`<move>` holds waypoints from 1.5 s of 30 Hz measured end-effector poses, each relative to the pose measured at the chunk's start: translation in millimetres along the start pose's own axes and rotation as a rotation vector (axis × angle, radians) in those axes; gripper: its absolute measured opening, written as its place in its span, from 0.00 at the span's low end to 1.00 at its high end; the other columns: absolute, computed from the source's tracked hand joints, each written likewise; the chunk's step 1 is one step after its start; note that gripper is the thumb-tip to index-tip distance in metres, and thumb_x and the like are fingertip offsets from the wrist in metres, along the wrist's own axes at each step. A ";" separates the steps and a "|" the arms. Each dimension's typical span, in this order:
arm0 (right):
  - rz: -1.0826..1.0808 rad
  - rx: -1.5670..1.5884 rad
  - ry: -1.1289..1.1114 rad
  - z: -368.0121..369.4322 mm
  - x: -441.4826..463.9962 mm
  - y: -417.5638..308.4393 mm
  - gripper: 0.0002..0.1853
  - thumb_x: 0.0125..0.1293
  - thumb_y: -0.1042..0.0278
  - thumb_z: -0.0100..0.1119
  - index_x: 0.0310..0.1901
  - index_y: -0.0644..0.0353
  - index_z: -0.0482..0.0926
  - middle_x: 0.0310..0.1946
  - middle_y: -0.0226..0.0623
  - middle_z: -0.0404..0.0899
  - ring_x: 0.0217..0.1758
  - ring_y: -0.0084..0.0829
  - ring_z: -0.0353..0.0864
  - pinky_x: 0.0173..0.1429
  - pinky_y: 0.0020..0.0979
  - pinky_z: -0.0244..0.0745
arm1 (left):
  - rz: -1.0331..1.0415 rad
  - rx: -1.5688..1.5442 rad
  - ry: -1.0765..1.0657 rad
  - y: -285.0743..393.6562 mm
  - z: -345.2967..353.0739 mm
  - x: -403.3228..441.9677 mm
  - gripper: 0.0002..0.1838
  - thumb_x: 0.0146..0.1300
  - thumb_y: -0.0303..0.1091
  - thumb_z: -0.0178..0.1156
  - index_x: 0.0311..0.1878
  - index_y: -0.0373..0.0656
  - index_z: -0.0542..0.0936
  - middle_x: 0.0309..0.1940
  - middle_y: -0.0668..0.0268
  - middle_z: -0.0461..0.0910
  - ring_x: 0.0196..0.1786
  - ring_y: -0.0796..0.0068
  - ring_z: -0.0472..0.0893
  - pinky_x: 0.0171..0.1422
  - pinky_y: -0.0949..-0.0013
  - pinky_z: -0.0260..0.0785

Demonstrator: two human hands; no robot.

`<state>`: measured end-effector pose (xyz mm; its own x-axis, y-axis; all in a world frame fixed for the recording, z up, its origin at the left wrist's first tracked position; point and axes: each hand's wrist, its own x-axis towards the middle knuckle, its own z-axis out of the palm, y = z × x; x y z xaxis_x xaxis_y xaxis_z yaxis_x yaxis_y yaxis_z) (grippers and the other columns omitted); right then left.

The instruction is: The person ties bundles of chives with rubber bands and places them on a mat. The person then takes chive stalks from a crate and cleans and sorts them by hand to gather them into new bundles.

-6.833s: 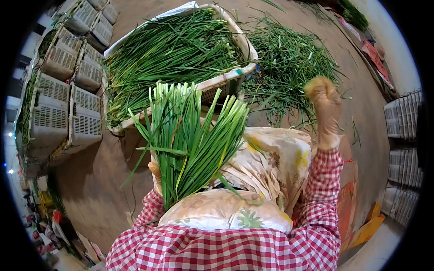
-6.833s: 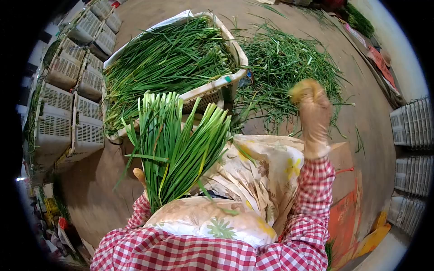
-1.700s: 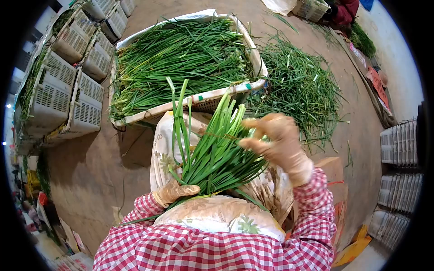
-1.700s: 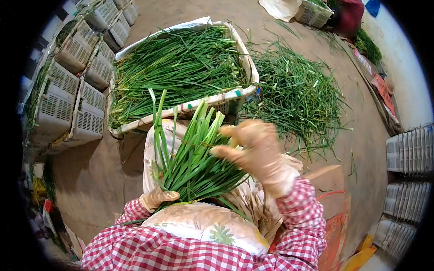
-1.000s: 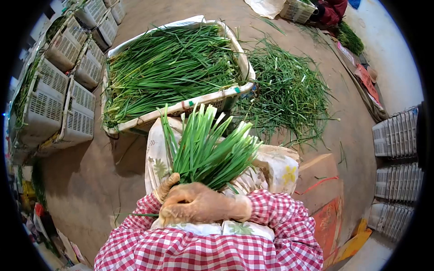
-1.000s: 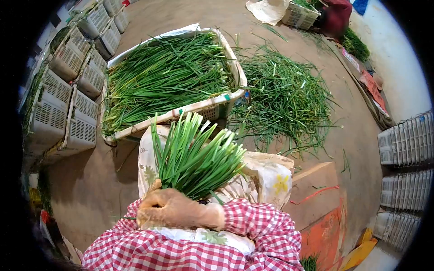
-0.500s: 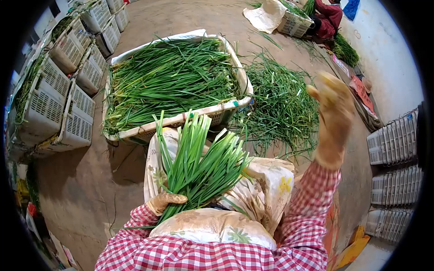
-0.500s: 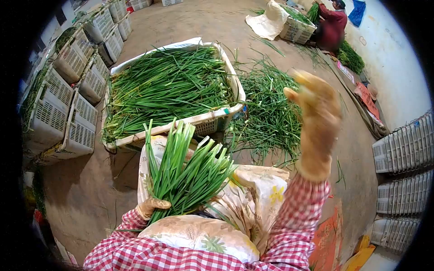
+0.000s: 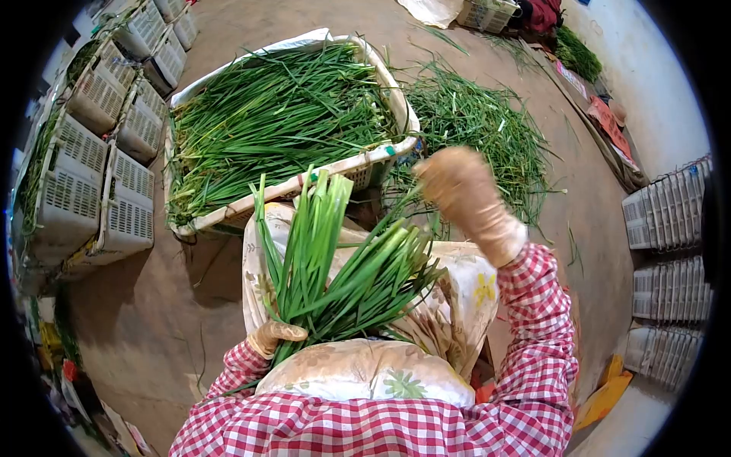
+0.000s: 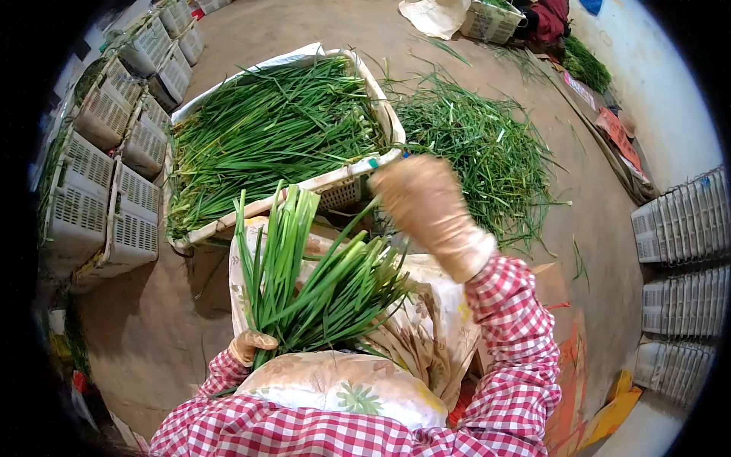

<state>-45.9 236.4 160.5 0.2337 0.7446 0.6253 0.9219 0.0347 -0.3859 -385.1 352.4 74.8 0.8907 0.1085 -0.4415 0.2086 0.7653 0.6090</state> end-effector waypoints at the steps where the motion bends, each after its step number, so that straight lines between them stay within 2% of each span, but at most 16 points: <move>1: 0.004 -0.177 0.096 -17.3 4.6 16.0 0.05 0.61 0.71 0.56 0.27 0.56 0.77 0.20 0.34 0.72 0.24 0.31 0.71 0.29 0.33 0.69 | 0.003 0.004 0.010 -1.1 -1.3 -0.8 0.46 0.41 0.27 0.66 0.68 0.39 0.61 0.62 0.58 0.68 0.65 0.63 0.67 0.71 0.61 0.55; 3: 0.109 -1.158 0.164 -55.4 -6.4 70.4 0.06 0.63 0.66 0.55 0.33 0.58 0.77 0.23 0.36 0.73 0.25 0.32 0.71 0.29 0.32 0.67 | 0.001 -0.014 0.023 -2.3 -3.0 -4.2 0.46 0.40 0.26 0.67 0.68 0.39 0.61 0.62 0.58 0.68 0.65 0.63 0.67 0.72 0.61 0.55; 5: 0.628 -0.951 0.270 -96.0 -5.6 86.9 0.13 0.65 0.59 0.55 0.40 0.61 0.76 0.31 0.40 0.76 0.33 0.36 0.75 0.37 0.35 0.71 | -0.018 -0.164 0.014 -3.3 -4.4 -7.8 0.43 0.41 0.21 0.63 0.67 0.38 0.63 0.59 0.56 0.71 0.58 0.63 0.73 0.66 0.62 0.62; 8: 0.514 -0.935 0.316 -67.7 -29.2 110.1 0.22 0.65 0.52 0.55 0.50 0.64 0.74 0.46 0.46 0.77 0.49 0.41 0.76 0.52 0.37 0.71 | -0.001 -0.208 -0.018 -19.3 -27.4 -1.9 0.41 0.42 0.17 0.60 0.66 0.36 0.64 0.57 0.52 0.73 0.55 0.60 0.77 0.63 0.59 0.68; 9: 0.673 -0.301 0.186 -39.6 -37.8 103.7 0.31 0.63 0.44 0.56 0.56 0.64 0.72 0.58 0.49 0.72 0.61 0.41 0.70 0.64 0.38 0.64 | 0.060 -0.149 -0.011 -24.9 -32.9 1.0 0.41 0.42 0.18 0.61 0.66 0.37 0.63 0.58 0.52 0.72 0.56 0.58 0.76 0.65 0.58 0.66; 12: 0.776 0.731 -0.525 -8.4 -30.5 9.3 0.21 0.69 0.52 0.52 0.50 0.64 0.76 0.43 0.36 0.79 0.47 0.28 0.74 0.58 0.29 0.68 | 0.070 -0.140 -0.005 -15.1 -11.9 -0.2 0.43 0.41 0.22 0.62 0.67 0.38 0.63 0.62 0.55 0.69 0.61 0.60 0.71 0.70 0.59 0.58; 14: 0.684 0.716 -0.616 17.2 -39.9 4.4 0.19 0.69 0.52 0.52 0.36 0.61 0.80 0.28 0.30 0.79 0.34 0.24 0.75 0.43 0.32 0.71 | 0.024 -0.191 -0.003 -11.4 -3.9 -3.0 0.43 0.40 0.24 0.64 0.67 0.38 0.64 0.65 0.59 0.66 0.65 0.63 0.67 0.73 0.62 0.52; 18: 0.603 0.483 -0.418 21.0 -44.9 -13.1 0.20 0.68 0.49 0.51 0.32 0.60 0.79 0.24 0.33 0.78 0.29 0.27 0.76 0.34 0.34 0.69 | -0.024 -0.169 0.001 -15.4 -15.5 -3.9 0.42 0.42 0.24 0.63 0.67 0.39 0.63 0.64 0.58 0.67 0.64 0.63 0.69 0.71 0.61 0.56; 20: 0.053 -0.234 -0.328 17.7 -42.4 -15.8 0.21 0.69 0.50 0.49 0.29 0.60 0.77 0.20 0.38 0.75 0.26 0.37 0.76 0.32 0.35 0.69 | 0.007 -0.310 -0.029 -18.8 -14.4 -2.6 0.42 0.44 0.23 0.62 0.68 0.39 0.62 0.63 0.58 0.67 0.61 0.63 0.72 0.68 0.62 0.62; 25: 0.467 -0.029 -0.285 13.2 -42.8 -35.1 0.19 0.69 0.52 0.49 0.26 0.56 0.75 0.17 0.39 0.70 0.21 0.42 0.70 0.26 0.38 0.66 | 0.029 -0.236 0.069 -29.1 -23.6 -7.1 0.42 0.44 0.27 0.58 0.68 0.36 0.59 0.61 0.49 0.68 0.60 0.54 0.73 0.68 0.53 0.63; 26: 0.469 -0.031 -0.285 15.1 -43.0 -33.2 0.19 0.69 0.52 0.49 0.26 0.56 0.75 0.17 0.39 0.70 0.21 0.42 0.70 0.26 0.38 0.66 | -0.003 -0.225 0.094 -30.6 -28.2 -8.3 0.28 0.48 0.24 0.58 0.57 0.34 0.70 0.54 0.50 0.74 0.55 0.58 0.77 0.63 0.58 0.67; 29: -0.027 -0.658 -0.076 16.3 -40.8 -27.5 0.20 0.68 0.56 0.53 0.19 0.53 0.67 0.13 0.34 0.63 0.17 0.34 0.67 0.22 0.34 0.63 | -0.025 -0.242 0.108 -37.3 -42.0 -7.4 0.19 0.52 0.22 0.58 0.49 0.31 0.78 0.48 0.52 0.80 0.49 0.62 0.81 0.58 0.62 0.72; 33: -0.188 -0.293 0.198 7.8 -38.1 -13.1 0.13 0.63 0.64 0.58 0.22 0.54 0.71 0.15 0.31 0.66 0.17 0.30 0.67 0.20 0.31 0.65 | 0.008 -0.350 0.057 -21.3 -14.4 -5.9 0.28 0.51 0.23 0.57 0.59 0.29 0.70 0.51 0.51 0.77 0.49 0.62 0.80 0.58 0.60 0.72; 38: 0.101 -1.156 0.385 -78.4 -0.3 58.1 0.17 0.67 0.54 0.54 0.22 0.51 0.70 0.16 0.33 0.70 0.15 0.29 0.72 0.17 0.27 0.66 | 0.023 -0.330 -0.013 -37.2 -42.6 -8.9 0.34 0.51 0.25 0.57 0.65 0.30 0.62 0.55 0.48 0.74 0.52 0.58 0.78 0.62 0.56 0.69; 40: 0.615 -1.220 0.316 -115.0 4.7 99.0 0.16 0.68 0.53 0.52 0.29 0.56 0.73 0.19 0.41 0.76 0.22 0.40 0.79 0.23 0.36 0.73 | 0.041 -0.344 -0.018 -37.9 -42.8 -10.4 0.34 0.52 0.26 0.57 0.65 0.31 0.62 0.55 0.48 0.74 0.53 0.57 0.78 0.63 0.55 0.68; 45: 0.790 -0.872 0.033 -82.8 -40.9 101.7 0.26 0.69 0.47 0.46 0.54 0.65 0.71 0.32 0.48 0.81 0.32 0.44 0.82 0.35 0.40 0.76 | 0.061 -0.421 -0.115 -29.8 -25.8 -7.1 0.40 0.47 0.27 0.64 0.66 0.34 0.61 0.59 0.48 0.70 0.58 0.55 0.74 0.66 0.53 0.64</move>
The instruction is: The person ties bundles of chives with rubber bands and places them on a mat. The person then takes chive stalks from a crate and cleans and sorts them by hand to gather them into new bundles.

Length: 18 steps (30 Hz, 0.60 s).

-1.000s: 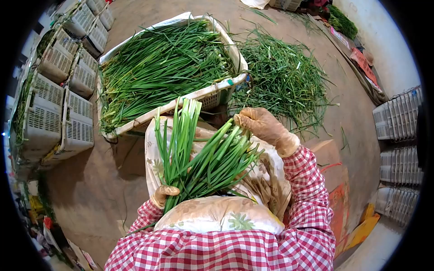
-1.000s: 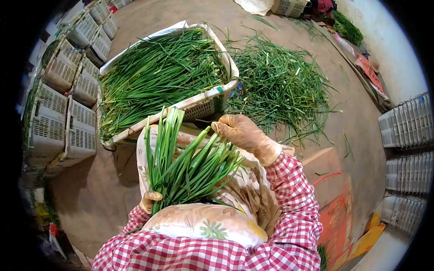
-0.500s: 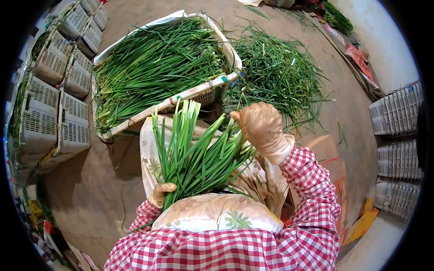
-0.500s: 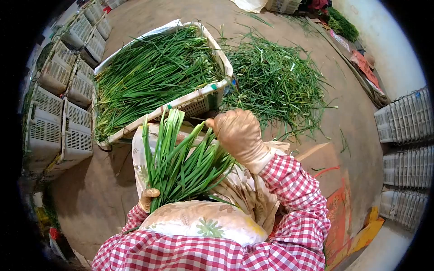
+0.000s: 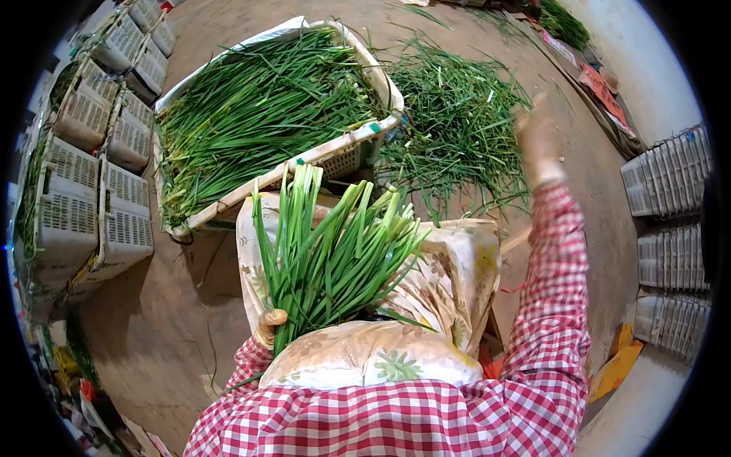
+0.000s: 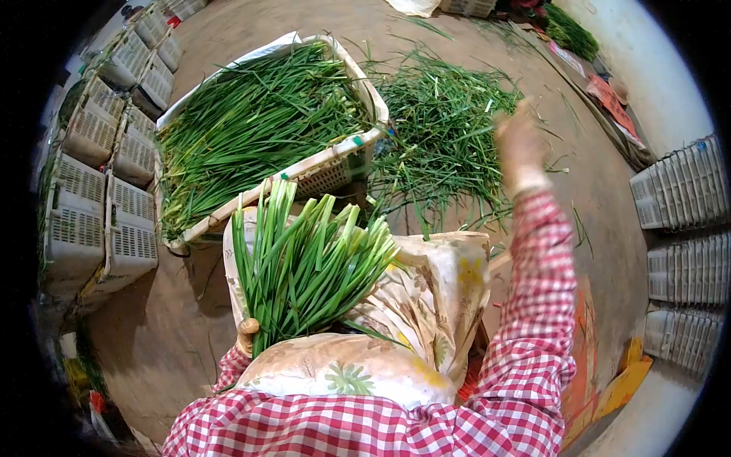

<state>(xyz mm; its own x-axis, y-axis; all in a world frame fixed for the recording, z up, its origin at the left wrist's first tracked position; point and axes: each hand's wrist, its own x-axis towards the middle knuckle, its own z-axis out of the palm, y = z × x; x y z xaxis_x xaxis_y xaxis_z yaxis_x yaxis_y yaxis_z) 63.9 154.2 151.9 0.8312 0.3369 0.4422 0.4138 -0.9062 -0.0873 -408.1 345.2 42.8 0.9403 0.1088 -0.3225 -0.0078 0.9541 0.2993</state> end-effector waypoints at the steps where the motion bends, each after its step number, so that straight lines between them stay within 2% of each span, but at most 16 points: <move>1: 0.001 0.047 -0.282 31.0 -23.4 -2.3 0.29 0.70 0.46 0.43 0.60 0.64 0.67 0.34 0.51 0.81 0.36 0.47 0.81 0.40 0.42 0.76 | 0.006 0.019 -0.027 0.4 3.3 0.9 0.43 0.45 0.27 0.67 0.67 0.35 0.61 0.60 0.49 0.69 0.60 0.55 0.73 0.67 0.53 0.63; 2: -0.056 0.318 -0.661 38.2 -57.9 -15.3 0.32 0.69 0.40 0.40 0.58 0.63 0.70 0.36 0.51 0.81 0.38 0.50 0.80 0.45 0.45 0.75 | 0.017 0.016 -0.024 -0.5 -0.5 1.2 0.43 0.45 0.27 0.67 0.67 0.35 0.61 0.60 0.49 0.69 0.60 0.55 0.73 0.67 0.53 0.63; 3: -0.107 0.469 -0.977 38.9 -88.5 -26.5 0.31 0.69 0.41 0.40 0.59 0.61 0.69 0.42 0.47 0.79 0.43 0.45 0.78 0.49 0.43 0.73 | 0.020 0.080 -0.008 -2.4 -7.4 0.1 0.44 0.45 0.27 0.67 0.68 0.36 0.60 0.61 0.49 0.68 0.62 0.55 0.71 0.68 0.53 0.62; 4: -0.172 0.524 -1.201 20.3 -115.6 -40.6 0.30 0.70 0.42 0.40 0.61 0.59 0.67 0.47 0.43 0.77 0.48 0.41 0.76 0.53 0.41 0.72 | 0.032 0.145 0.013 -2.6 -11.5 -3.1 0.45 0.44 0.27 0.68 0.68 0.37 0.60 0.62 0.50 0.67 0.63 0.55 0.70 0.69 0.54 0.61; 6: -0.197 0.689 -1.394 -6.8 -152.7 -61.1 0.29 0.70 0.43 0.40 0.64 0.55 0.65 0.57 0.34 0.73 0.59 0.31 0.71 0.61 0.37 0.69 | 0.068 0.125 -0.009 -2.4 25.9 6.6 0.46 0.45 0.25 0.68 0.69 0.40 0.59 0.65 0.55 0.65 0.66 0.58 0.66 0.70 0.57 0.58; 7: 0.041 1.241 -1.427 18.0 -172.6 -58.9 0.34 0.67 0.38 0.44 0.65 0.55 0.63 0.59 0.36 0.71 0.59 0.32 0.71 0.61 0.36 0.70 | 0.100 0.145 0.007 -2.0 27.9 4.8 0.46 0.45 0.25 0.69 0.70 0.41 0.58 0.65 0.57 0.65 0.67 0.60 0.66 0.71 0.59 0.57; 8: 0.294 1.793 -1.476 43.1 -192.1 -56.8 0.39 0.63 0.34 0.47 0.66 0.55 0.62 0.61 0.38 0.69 0.60 0.33 0.71 0.60 0.36 0.71 | 0.035 0.265 -0.039 0.0 0.3 4.3 0.49 0.43 0.23 0.71 0.70 0.41 0.58 0.66 0.58 0.64 0.68 0.65 0.64 0.71 0.62 0.56; 10: 0.761 2.147 -1.430 49.4 -181.8 -75.2 0.49 0.53 0.24 0.49 0.66 0.58 0.61 0.59 0.42 0.69 0.59 0.38 0.70 0.59 0.39 0.73 | 0.119 0.390 -0.077 3.0 30.9 12.1 0.46 0.45 0.23 0.72 0.69 0.41 0.61 0.65 0.60 0.66 0.66 0.68 0.65 0.70 0.65 0.57; 11: 0.686 2.088 -1.383 34.9 -167.7 -83.8 0.51 0.53 0.23 0.49 0.67 0.59 0.60 0.56 0.42 0.71 0.55 0.37 0.73 0.57 0.39 0.73 | 0.161 0.480 -0.080 5.5 46.7 15.4 0.45 0.45 0.23 0.72 0.68 0.41 0.62 0.64 0.60 0.66 0.65 0.68 0.66 0.70 0.65 0.57; 13: 0.418 2.147 -1.163 31.6 -135.7 -92.4 0.44 0.60 0.32 0.51 0.67 0.59 0.59 0.47 0.42 0.76 0.51 0.43 0.77 0.60 0.42 0.73 | 0.139 0.552 -0.072 4.5 41.5 12.4 0.44 0.47 0.26 0.72 0.68 0.42 0.62 0.63 0.61 0.67 0.65 0.69 0.66 0.70 0.66 0.57; 15: 0.393 1.897 -1.063 17.2 -107.1 -94.8 0.37 0.65 0.40 0.52 0.65 0.63 0.63 0.29 0.28 0.74 0.36 0.27 0.79 0.49 0.31 0.77 | -0.081 0.604 0.005 5.0 39.9 10.4 0.45 0.49 0.29 0.73 0.70 0.42 0.59 0.64 0.62 0.66 0.65 0.71 0.65 0.70 0.67 0.56; 16: 0.223 1.927 -1.272 13.1 -88.9 -88.0 0.32 0.68 0.46 0.52 0.62 0.66 0.66 0.17 0.18 0.65 0.23 0.14 0.68 0.35 0.23 0.69 | 0.001 0.709 -0.013 2.2 36.6 11.1 0.45 0.51 0.29 0.71 0.70 0.42 0.58 0.64 0.62 0.65 0.65 0.72 0.64 0.70 0.68 0.56; 17: 0.287 1.855 -1.240 -9.9 -82.8 -94.9 0.25 0.69 0.50 0.50 0.54 0.66 0.74 0.13 0.14 0.59 0.17 0.09 0.60 0.25 0.17 0.58 | -0.001 0.708 -0.019 -0.8 34.4 11.5 0.45 0.51 0.29 0.71 0.70 0.42 0.58 0.64 0.62 0.65 0.65 0.72 0.64 0.70 0.68 0.56; 18: 0.248 1.795 -1.207 -27.4 -71.7 -93.9 0.23 0.69 0.50 0.51 0.50 0.66 0.76 0.13 0.14 0.58 0.16 0.10 0.60 0.22 0.16 0.56 | 0.021 0.708 -0.018 -3.3 32.2 11.9 0.45 0.51 0.28 0.71 0.70 0.42 0.57 0.65 0.62 0.65 0.65 0.72 0.64 0.70 0.68 0.56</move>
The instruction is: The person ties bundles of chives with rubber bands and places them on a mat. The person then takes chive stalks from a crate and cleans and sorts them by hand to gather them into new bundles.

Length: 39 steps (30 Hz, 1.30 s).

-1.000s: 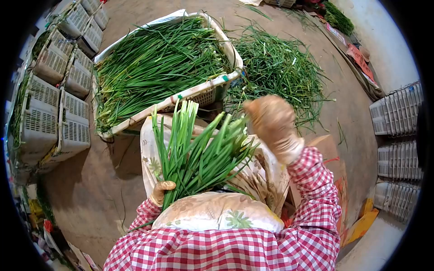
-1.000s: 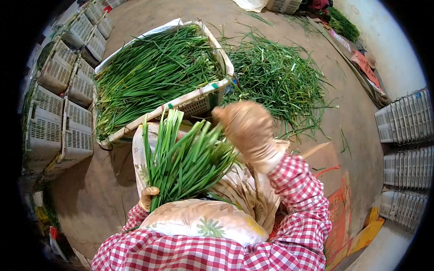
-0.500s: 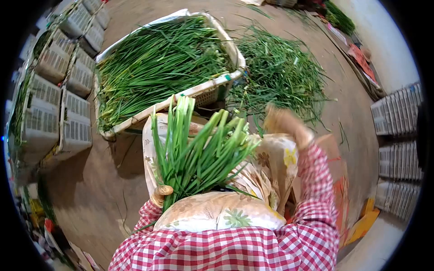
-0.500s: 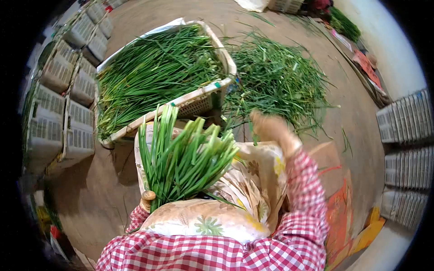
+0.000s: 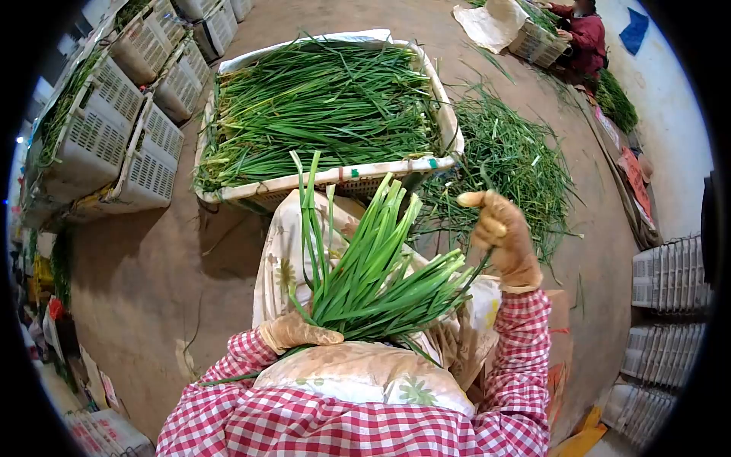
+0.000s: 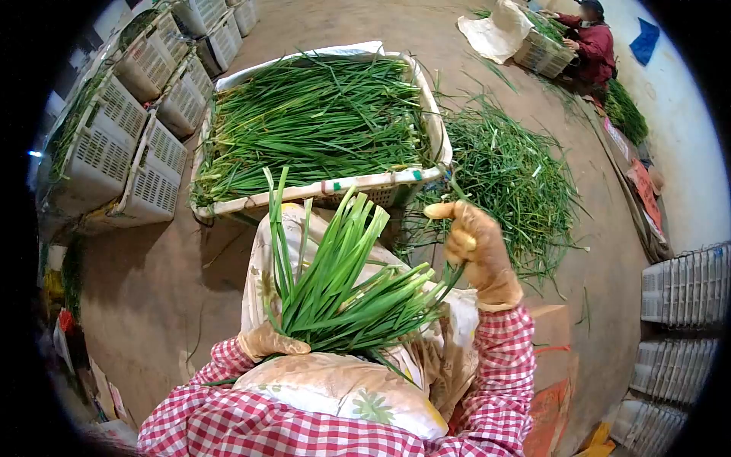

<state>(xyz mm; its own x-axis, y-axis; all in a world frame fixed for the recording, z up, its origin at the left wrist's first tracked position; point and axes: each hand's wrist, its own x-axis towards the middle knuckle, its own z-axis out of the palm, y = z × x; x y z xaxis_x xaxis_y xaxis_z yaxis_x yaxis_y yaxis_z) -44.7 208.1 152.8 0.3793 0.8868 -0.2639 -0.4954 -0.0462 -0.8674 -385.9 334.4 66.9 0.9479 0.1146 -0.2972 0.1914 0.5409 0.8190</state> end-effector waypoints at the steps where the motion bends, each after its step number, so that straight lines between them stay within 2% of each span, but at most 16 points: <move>1: -0.014 -0.072 0.021 2.5 -4.1 -18.7 0.22 0.69 0.51 0.51 0.46 0.66 0.78 0.12 0.14 0.57 0.15 0.10 0.59 0.20 0.16 0.54 | 0.019 -0.002 0.008 -1.6 -0.4 1.1 0.45 0.51 0.28 0.71 0.71 0.42 0.56 0.65 0.63 0.65 0.65 0.72 0.64 0.70 0.68 0.56; 3: -0.412 -0.288 0.219 -0.2 -9.2 -55.6 0.20 0.69 0.51 0.50 0.41 0.64 0.78 0.13 0.15 0.59 0.15 0.09 0.58 0.17 0.15 0.50 | 0.011 0.044 0.002 3.0 0.0 -1.3 0.44 0.51 0.28 0.71 0.70 0.41 0.58 0.64 0.62 0.66 0.64 0.73 0.64 0.69 0.68 0.56; 5: -0.752 -0.263 0.420 -26.3 -1.2 -88.1 0.22 0.68 0.50 0.52 0.41 0.67 0.78 0.13 0.18 0.61 0.14 0.13 0.60 0.17 0.19 0.56 | -0.043 0.045 -0.021 5.6 -2.5 -3.4 0.44 0.49 0.27 0.72 0.69 0.40 0.60 0.63 0.62 0.67 0.64 0.73 0.65 0.69 0.69 0.57; 6: -0.755 -0.263 0.429 -35.5 7.1 -93.7 0.22 0.68 0.50 0.52 0.41 0.67 0.78 0.13 0.18 0.61 0.14 0.13 0.60 0.17 0.19 0.56 | 0.009 0.131 -0.020 7.0 -2.6 -3.7 0.43 0.49 0.26 0.72 0.68 0.40 0.62 0.63 0.62 0.68 0.64 0.74 0.66 0.68 0.69 0.59; 7: -0.696 -0.727 0.688 -46.2 17.4 -92.6 0.25 0.67 0.48 0.53 0.44 0.69 0.77 0.20 0.27 0.70 0.21 0.20 0.69 0.25 0.24 0.65 | 0.007 0.133 -0.028 6.6 -3.9 -3.1 0.43 0.49 0.26 0.72 0.68 0.40 0.62 0.63 0.62 0.68 0.64 0.74 0.66 0.68 0.69 0.59; 10: -0.005 -1.499 0.669 -39.0 29.0 -68.5 0.39 0.60 0.44 0.59 0.65 0.62 0.62 0.66 0.55 0.60 0.70 0.42 0.60 0.70 0.39 0.58 | 0.053 0.125 -0.114 -6.1 -15.9 0.2 0.43 0.49 0.28 0.73 0.68 0.41 0.61 0.64 0.61 0.67 0.64 0.71 0.66 0.69 0.65 0.58; 12: -0.024 -0.893 0.121 -19.0 25.3 -43.9 0.35 0.60 0.40 0.58 0.61 0.58 0.71 0.58 0.39 0.74 0.63 0.37 0.70 0.60 0.38 0.69 | 0.057 0.128 -0.124 -7.5 -17.7 5.5 0.43 0.49 0.28 0.73 0.68 0.41 0.61 0.64 0.61 0.67 0.64 0.71 0.66 0.69 0.65 0.58; 13: 0.037 -0.660 0.030 -3.6 27.1 -33.7 0.34 0.60 0.37 0.56 0.59 0.57 0.73 0.54 0.37 0.76 0.58 0.35 0.74 0.54 0.36 0.73 | 0.058 0.129 -0.124 -9.1 -17.3 4.8 0.43 0.49 0.29 0.73 0.69 0.42 0.60 0.64 0.61 0.67 0.64 0.71 0.66 0.69 0.65 0.58; 20: 0.185 -0.550 -0.341 31.0 46.3 -3.4 0.30 0.57 0.36 0.59 0.46 0.59 0.77 0.38 0.26 0.78 0.43 0.20 0.75 0.41 0.22 0.70 | 0.073 0.236 -0.148 -4.0 -10.1 4.6 0.44 0.52 0.36 0.71 0.70 0.42 0.58 0.66 0.59 0.63 0.67 0.67 0.63 0.72 0.61 0.54; 23: 0.190 -0.385 -0.356 35.6 40.3 -6.8 0.26 0.59 0.43 0.63 0.45 0.59 0.77 0.36 0.26 0.78 0.40 0.19 0.75 0.41 0.21 0.70 | -0.014 0.218 -0.153 -0.3 -8.7 3.4 0.47 0.51 0.40 0.72 0.71 0.43 0.56 0.68 0.58 0.61 0.69 0.64 0.60 0.73 0.58 0.52; 25: 0.244 -0.441 -0.410 44.8 37.7 -9.8 0.16 0.58 0.63 0.65 0.44 0.61 0.76 0.36 0.28 0.79 0.39 0.19 0.77 0.46 0.22 0.72 | 0.003 0.101 -0.152 3.3 -5.2 4.9 0.48 0.50 0.39 0.73 0.71 0.44 0.55 0.68 0.58 0.60 0.69 0.64 0.61 0.73 0.58 0.52; 27: 0.241 -0.377 -0.456 52.5 34.7 -10.2 0.14 0.56 0.69 0.66 0.43 0.62 0.77 0.36 0.28 0.80 0.38 0.20 0.76 0.47 0.22 0.72 | -0.010 0.103 -0.153 5.8 -4.1 6.1 0.49 0.49 0.38 0.73 0.71 0.44 0.55 0.68 0.59 0.61 0.69 0.64 0.61 0.72 0.58 0.52; 32: 0.204 -0.342 -0.317 51.6 24.3 1.2 0.14 0.52 0.74 0.64 0.42 0.64 0.78 0.34 0.28 0.80 0.35 0.19 0.76 0.43 0.22 0.72 | -0.056 0.016 -0.116 4.9 -4.9 4.1 0.51 0.47 0.37 0.75 0.71 0.42 0.54 0.67 0.59 0.61 0.68 0.65 0.62 0.71 0.60 0.54; 34: 0.165 -0.392 -0.214 53.3 23.6 7.0 0.13 0.51 0.75 0.63 0.40 0.64 0.78 0.31 0.28 0.80 0.33 0.19 0.75 0.40 0.21 0.72 | 0.022 0.174 -0.213 8.6 -5.5 8.4 0.48 0.54 0.24 0.67 0.73 0.43 0.48 0.68 0.62 0.59 0.68 0.75 0.60 0.71 0.69 0.54; 36: 0.126 -0.436 -0.056 61.0 21.2 13.1 0.12 0.49 0.73 0.63 0.38 0.65 0.79 0.29 0.28 0.79 0.32 0.19 0.75 0.38 0.22 0.72 | -0.043 0.110 -0.207 9.6 -4.2 7.1 0.48 0.54 0.25 0.67 0.73 0.43 0.48 0.68 0.62 0.59 0.68 0.75 0.60 0.71 0.69 0.54; 39: -0.486 -1.012 0.129 77.6 10.2 19.3 0.11 0.50 0.66 0.63 0.35 0.61 0.80 0.28 0.34 0.80 0.30 0.23 0.76 0.39 0.26 0.72 | -0.059 0.097 -0.198 15.5 2.8 7.5 0.49 0.54 0.27 0.68 0.73 0.43 0.46 0.68 0.61 0.59 0.69 0.74 0.59 0.72 0.68 0.52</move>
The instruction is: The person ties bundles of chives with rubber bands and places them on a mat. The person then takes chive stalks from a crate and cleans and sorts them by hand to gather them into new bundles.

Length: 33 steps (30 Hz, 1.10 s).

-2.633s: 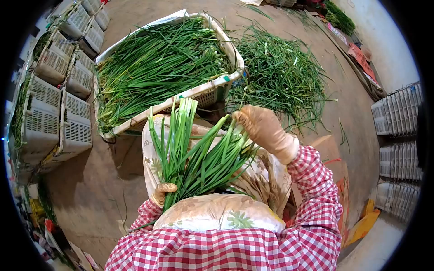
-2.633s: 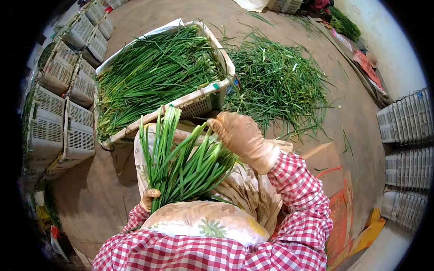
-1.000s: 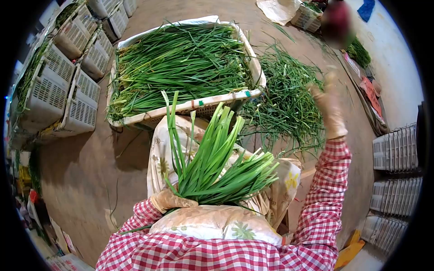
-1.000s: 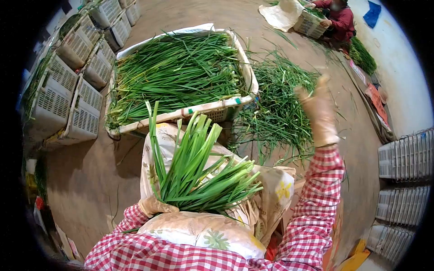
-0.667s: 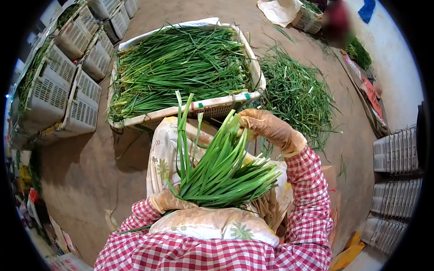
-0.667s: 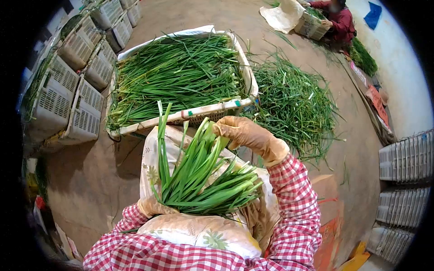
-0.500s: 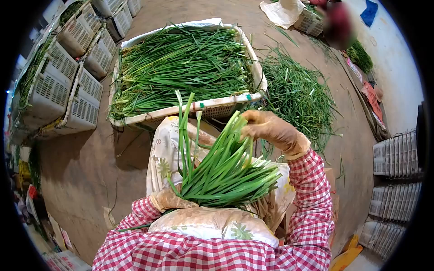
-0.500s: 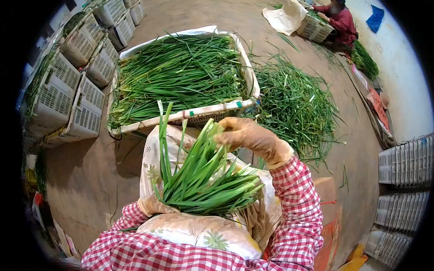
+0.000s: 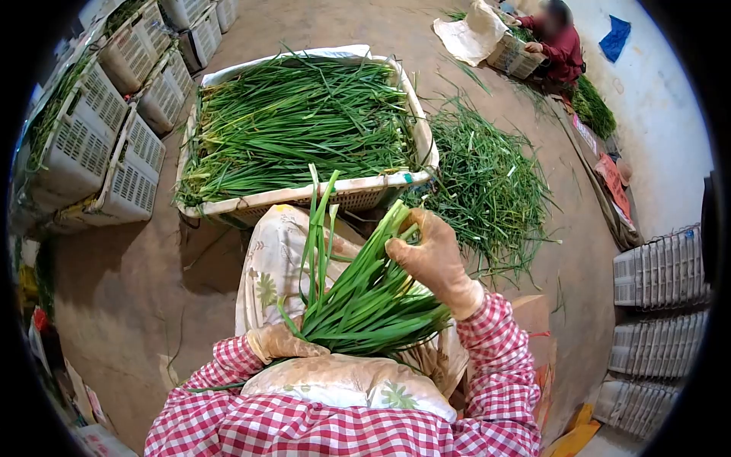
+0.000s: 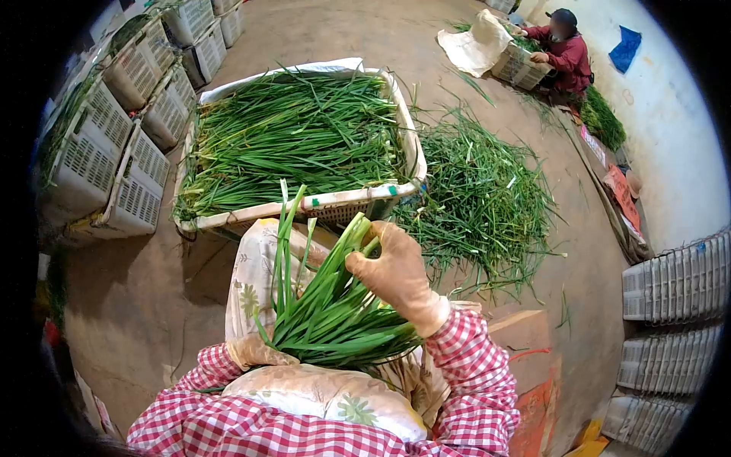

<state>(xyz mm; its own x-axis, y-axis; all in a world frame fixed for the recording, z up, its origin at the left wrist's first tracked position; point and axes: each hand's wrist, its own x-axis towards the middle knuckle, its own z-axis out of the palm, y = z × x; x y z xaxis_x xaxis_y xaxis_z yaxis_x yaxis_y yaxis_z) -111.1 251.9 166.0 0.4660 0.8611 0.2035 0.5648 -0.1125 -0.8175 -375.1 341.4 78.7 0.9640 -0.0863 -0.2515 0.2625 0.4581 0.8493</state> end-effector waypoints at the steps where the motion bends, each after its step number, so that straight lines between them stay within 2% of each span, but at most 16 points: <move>1: -0.002 0.000 -0.003 1.0 -1.9 1.0 0.11 0.50 0.66 0.63 0.35 0.61 0.80 0.28 0.34 0.80 0.30 0.23 0.76 0.39 0.26 0.72 | -0.005 0.018 0.028 3.1 2.5 0.0 0.48 0.55 0.30 0.68 0.73 0.43 0.46 0.68 0.61 0.60 0.69 0.74 0.58 0.72 0.67 0.52; 3: 0.083 -0.024 -0.010 2.4 -5.6 5.5 0.11 0.51 0.65 0.62 0.35 0.61 0.80 0.28 0.31 0.78 0.30 0.21 0.74 0.40 0.26 0.71 | -0.016 0.035 0.060 8.6 8.4 -5.0 0.48 0.57 0.32 0.67 0.73 0.43 0.46 0.68 0.61 0.60 0.69 0.74 0.58 0.72 0.67 0.51; 4: 0.436 0.046 -0.238 -11.1 1.2 -5.9 0.10 0.52 0.65 0.63 0.34 0.61 0.81 0.28 0.29 0.78 0.32 0.19 0.74 0.39 0.23 0.69 | -0.061 0.012 0.100 12.5 10.5 -7.5 0.41 0.59 0.36 0.65 0.71 0.42 0.53 0.66 0.61 0.63 0.66 0.72 0.61 0.70 0.67 0.54; 5: 0.476 0.267 -0.352 -18.5 5.1 1.2 0.11 0.53 0.63 0.65 0.34 0.61 0.81 0.28 0.27 0.78 0.32 0.18 0.73 0.38 0.22 0.69 | -0.106 -0.010 0.136 14.3 11.4 -8.8 0.35 0.62 0.40 0.62 0.69 0.40 0.59 0.63 0.60 0.66 0.64 0.70 0.65 0.68 0.66 0.58; 6: 0.513 0.488 -0.461 -27.4 7.1 8.7 0.12 0.54 0.62 0.66 0.34 0.62 0.81 0.28 0.26 0.78 0.32 0.17 0.73 0.37 0.21 0.68 | -0.111 -0.009 0.128 13.1 11.1 -9.3 0.35 0.62 0.40 0.62 0.69 0.40 0.59 0.63 0.60 0.66 0.64 0.70 0.65 0.68 0.66 0.58; 8: 0.512 0.554 -0.693 -49.0 13.5 20.7 0.15 0.57 0.61 0.66 0.40 0.62 0.81 0.31 0.27 0.79 0.34 0.17 0.74 0.40 0.20 0.69 | -0.084 0.052 0.166 10.9 9.9 -8.9 0.33 0.66 0.47 0.56 0.68 0.40 0.61 0.63 0.61 0.66 0.63 0.71 0.65 0.67 0.65 0.58; 10: 0.368 0.799 -0.712 -49.0 13.6 27.9 0.23 0.57 0.57 0.68 0.49 0.63 0.77 0.40 0.31 0.79 0.42 0.18 0.74 0.47 0.21 0.70 | -0.069 0.135 0.112 14.7 10.1 -5.4 0.34 0.66 0.50 0.55 0.68 0.39 0.60 0.63 0.62 0.66 0.64 0.70 0.65 0.68 0.65 0.56; 12: 0.363 0.917 -0.696 -49.6 19.5 25.0 0.29 0.57 0.55 0.68 0.55 0.63 0.73 0.48 0.34 0.78 0.50 0.20 0.74 0.55 0.22 0.69 | -0.081 0.104 0.080 18.6 13.6 -2.5 0.35 0.66 0.50 0.55 0.68 0.39 0.59 0.64 0.61 0.66 0.64 0.70 0.64 0.69 0.65 0.54; 14: 0.356 0.931 -0.596 -50.6 22.3 21.7 0.26 0.57 0.58 0.68 0.53 0.64 0.75 0.47 0.35 0.79 0.50 0.22 0.76 0.56 0.24 0.69 | -0.069 0.124 0.061 16.5 12.1 -1.1 0.34 0.66 0.48 0.55 0.69 0.39 0.59 0.64 0.61 0.65 0.65 0.70 0.64 0.69 0.65 0.54; 16: 0.411 0.692 -0.721 -56.5 27.5 18.6 0.23 0.57 0.60 0.67 0.50 0.65 0.77 0.43 0.34 0.80 0.46 0.22 0.77 0.54 0.24 0.70 | -0.058 0.143 0.049 15.6 12.6 -0.7 0.34 0.66 0.46 0.56 0.69 0.39 0.58 0.64 0.61 0.65 0.65 0.70 0.63 0.70 0.66 0.53; 17: 0.415 0.634 -0.700 -56.0 27.0 19.3 0.21 0.57 0.61 0.67 0.48 0.66 0.78 0.40 0.33 0.81 0.42 0.22 0.78 0.51 0.24 0.72 | -0.059 0.107 0.061 15.1 13.2 -0.5 0.34 0.66 0.45 0.56 0.69 0.39 0.58 0.65 0.61 0.65 0.66 0.70 0.63 0.70 0.66 0.53; 21: 0.392 0.555 -0.674 -57.1 23.7 15.7 0.20 0.57 0.61 0.67 0.46 0.66 0.79 0.39 0.33 0.81 0.40 0.22 0.77 0.48 0.24 0.72 | -0.027 0.050 0.088 16.0 14.2 0.1 0.34 0.65 0.41 0.59 0.69 0.39 0.58 0.65 0.61 0.64 0.67 0.70 0.62 0.71 0.66 0.52; 26: 0.248 0.502 -0.413 -56.9 0.4 -5.9 0.15 0.56 0.61 0.66 0.39 0.63 0.81 0.34 0.30 0.80 0.38 0.20 0.76 0.46 0.23 0.72 | -0.114 0.018 0.060 18.0 10.3 1.9 0.40 0.59 0.39 0.65 0.70 0.39 0.57 0.66 0.61 0.63 0.67 0.70 0.61 0.72 0.66 0.50; 28: 0.218 0.484 -0.359 -58.7 -3.6 -6.5 0.11 0.58 0.62 0.65 0.37 0.60 0.81 0.33 0.30 0.80 0.37 0.20 0.76 0.44 0.23 0.72 | -0.069 0.151 -0.044 12.7 6.8 4.4 0.42 0.57 0.40 0.67 0.70 0.39 0.56 0.66 0.60 0.63 0.68 0.69 0.60 0.73 0.67 0.49; 32: 0.136 0.094 0.219 -95.7 11.5 -5.1 0.07 0.61 0.67 0.62 0.36 0.60 0.80 0.34 0.29 0.81 0.34 0.20 0.75 0.37 0.25 0.72 | -0.065 0.053 -0.043 12.8 10.7 3.4 0.44 0.57 0.42 0.66 0.71 0.40 0.54 0.67 0.58 0.62 0.69 0.71 0.58 0.74 0.68 0.45; 33: 0.073 -0.095 0.450 -110.1 18.3 3.1 0.06 0.62 0.68 0.60 0.38 0.59 0.80 0.32 0.30 0.80 0.31 0.22 0.75 0.35 0.27 0.72 | -0.059 0.054 -0.039 14.8 11.4 2.9 0.44 0.57 0.42 0.66 0.71 0.40 0.54 0.67 0.58 0.62 0.69 0.71 0.58 0.74 0.68 0.45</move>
<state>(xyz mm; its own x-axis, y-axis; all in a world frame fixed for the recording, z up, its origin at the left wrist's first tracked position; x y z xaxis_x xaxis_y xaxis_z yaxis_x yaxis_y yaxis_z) -25.8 212.7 226.5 0.7439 0.5512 0.3779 0.5698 -0.2277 -0.7896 -367.9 337.8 95.8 0.9475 -0.1461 -0.2844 0.3196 0.4029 0.8576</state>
